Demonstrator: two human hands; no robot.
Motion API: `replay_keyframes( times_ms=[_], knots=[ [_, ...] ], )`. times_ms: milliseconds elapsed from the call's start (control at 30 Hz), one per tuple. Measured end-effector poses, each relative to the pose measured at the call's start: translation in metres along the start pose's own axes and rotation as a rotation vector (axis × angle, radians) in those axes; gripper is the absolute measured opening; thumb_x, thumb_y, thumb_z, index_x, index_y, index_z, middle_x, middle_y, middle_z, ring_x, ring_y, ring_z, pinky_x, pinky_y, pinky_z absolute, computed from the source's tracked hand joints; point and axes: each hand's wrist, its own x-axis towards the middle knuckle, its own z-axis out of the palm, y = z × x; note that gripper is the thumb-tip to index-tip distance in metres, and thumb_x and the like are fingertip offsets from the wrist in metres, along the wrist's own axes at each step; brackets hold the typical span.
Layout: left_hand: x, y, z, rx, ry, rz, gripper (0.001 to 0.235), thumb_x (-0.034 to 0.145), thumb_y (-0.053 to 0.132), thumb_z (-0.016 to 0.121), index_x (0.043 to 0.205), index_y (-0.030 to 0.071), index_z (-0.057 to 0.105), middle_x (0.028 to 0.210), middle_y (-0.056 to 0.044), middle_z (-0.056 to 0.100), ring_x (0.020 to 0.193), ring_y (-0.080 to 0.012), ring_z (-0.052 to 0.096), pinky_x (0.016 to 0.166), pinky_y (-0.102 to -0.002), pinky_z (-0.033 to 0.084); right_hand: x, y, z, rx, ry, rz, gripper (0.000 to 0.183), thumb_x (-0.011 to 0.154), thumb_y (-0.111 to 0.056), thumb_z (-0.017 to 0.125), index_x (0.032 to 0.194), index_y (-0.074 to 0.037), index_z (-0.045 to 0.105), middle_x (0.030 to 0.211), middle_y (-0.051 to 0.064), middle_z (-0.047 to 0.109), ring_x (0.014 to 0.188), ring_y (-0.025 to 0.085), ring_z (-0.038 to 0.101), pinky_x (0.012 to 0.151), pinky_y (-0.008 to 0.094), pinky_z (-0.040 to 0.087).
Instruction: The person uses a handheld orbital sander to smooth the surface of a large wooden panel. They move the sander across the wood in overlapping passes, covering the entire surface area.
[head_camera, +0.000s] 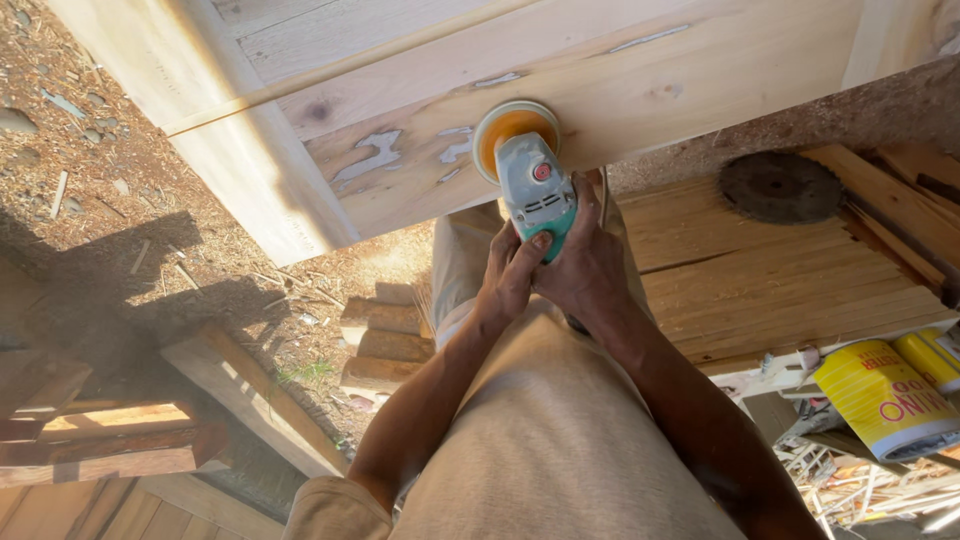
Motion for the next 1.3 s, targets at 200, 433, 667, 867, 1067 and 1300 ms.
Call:
replay_keyframes(
  times_ms=[200, 433, 667, 867, 1067, 1300],
  knots=[
    [-0.028, 0.014, -0.036, -0.069, 0.071, 0.051, 0.056, 0.103, 0.027, 0.057, 0.146, -0.008, 0.049, 0.137, -0.015, 0.062, 0.129, -0.0224, 0.056, 0.115, -0.036, 0.043, 0.002, -0.039, 0.026, -0.005, -0.115, -0.025, 0.112, 0.072, -0.029, 0.086, 0.148, 0.009, 0.014, 0.117, 0.038, 0.063, 0.093, 0.051, 0.071, 0.077, 0.055, 0.059],
    [-0.056, 0.02, -0.082, -0.054, 0.146, 0.175, 0.057, 0.105, 0.034, 0.05, 0.143, -0.009, 0.052, 0.135, -0.018, 0.064, 0.125, -0.0258, 0.062, 0.111, -0.038, 0.047, 0.01, -0.086, 0.059, -0.068, -0.204, -0.117, 0.098, 0.081, -0.031, 0.079, 0.15, 0.01, 0.021, 0.12, 0.038, 0.06, 0.099, 0.05, 0.069, 0.079, 0.056, 0.059],
    [-0.068, 0.034, -0.122, -0.217, 0.188, 0.224, 0.058, 0.107, 0.039, 0.047, 0.141, -0.008, 0.053, 0.128, -0.016, 0.066, 0.118, -0.0242, 0.064, 0.103, -0.037, 0.051, 0.027, -0.13, 0.085, -0.021, -0.315, -0.151, 0.096, 0.085, -0.031, 0.077, 0.152, 0.008, 0.022, 0.12, 0.035, 0.059, 0.103, 0.049, 0.067, 0.075, 0.053, 0.059],
    [-0.048, 0.051, -0.12, -0.156, 0.176, 0.219, 0.055, 0.108, 0.039, 0.047, 0.139, -0.006, 0.053, 0.125, -0.014, 0.066, 0.113, -0.0218, 0.063, 0.099, -0.035, 0.051, 0.043, -0.131, 0.081, -0.016, -0.189, -0.184, 0.098, 0.083, -0.03, 0.079, 0.153, 0.009, 0.022, 0.13, 0.039, 0.057, 0.111, 0.051, 0.064, 0.084, 0.053, 0.059],
    [-0.016, 0.058, -0.088, -0.012, 0.149, 0.149, 0.053, 0.107, 0.034, 0.048, 0.137, -0.008, 0.056, 0.13, -0.016, 0.066, 0.12, -0.0231, 0.061, 0.107, -0.036, 0.046, 0.055, -0.105, 0.053, -0.045, -0.128, -0.064, 0.101, 0.079, -0.03, 0.084, 0.151, 0.008, 0.023, 0.13, 0.037, 0.057, 0.108, 0.049, 0.067, 0.085, 0.052, 0.059],
    [0.021, 0.053, -0.04, 0.022, 0.055, 0.113, 0.049, 0.107, 0.029, 0.051, 0.139, -0.008, 0.056, 0.132, -0.017, 0.065, 0.125, -0.0228, 0.059, 0.113, -0.035, 0.043, 0.064, -0.067, 0.012, -0.026, -0.111, 0.077, 0.102, 0.078, -0.026, 0.084, 0.15, 0.006, 0.019, 0.121, 0.033, 0.064, 0.101, 0.049, 0.071, 0.083, 0.055, 0.058]
  ],
)
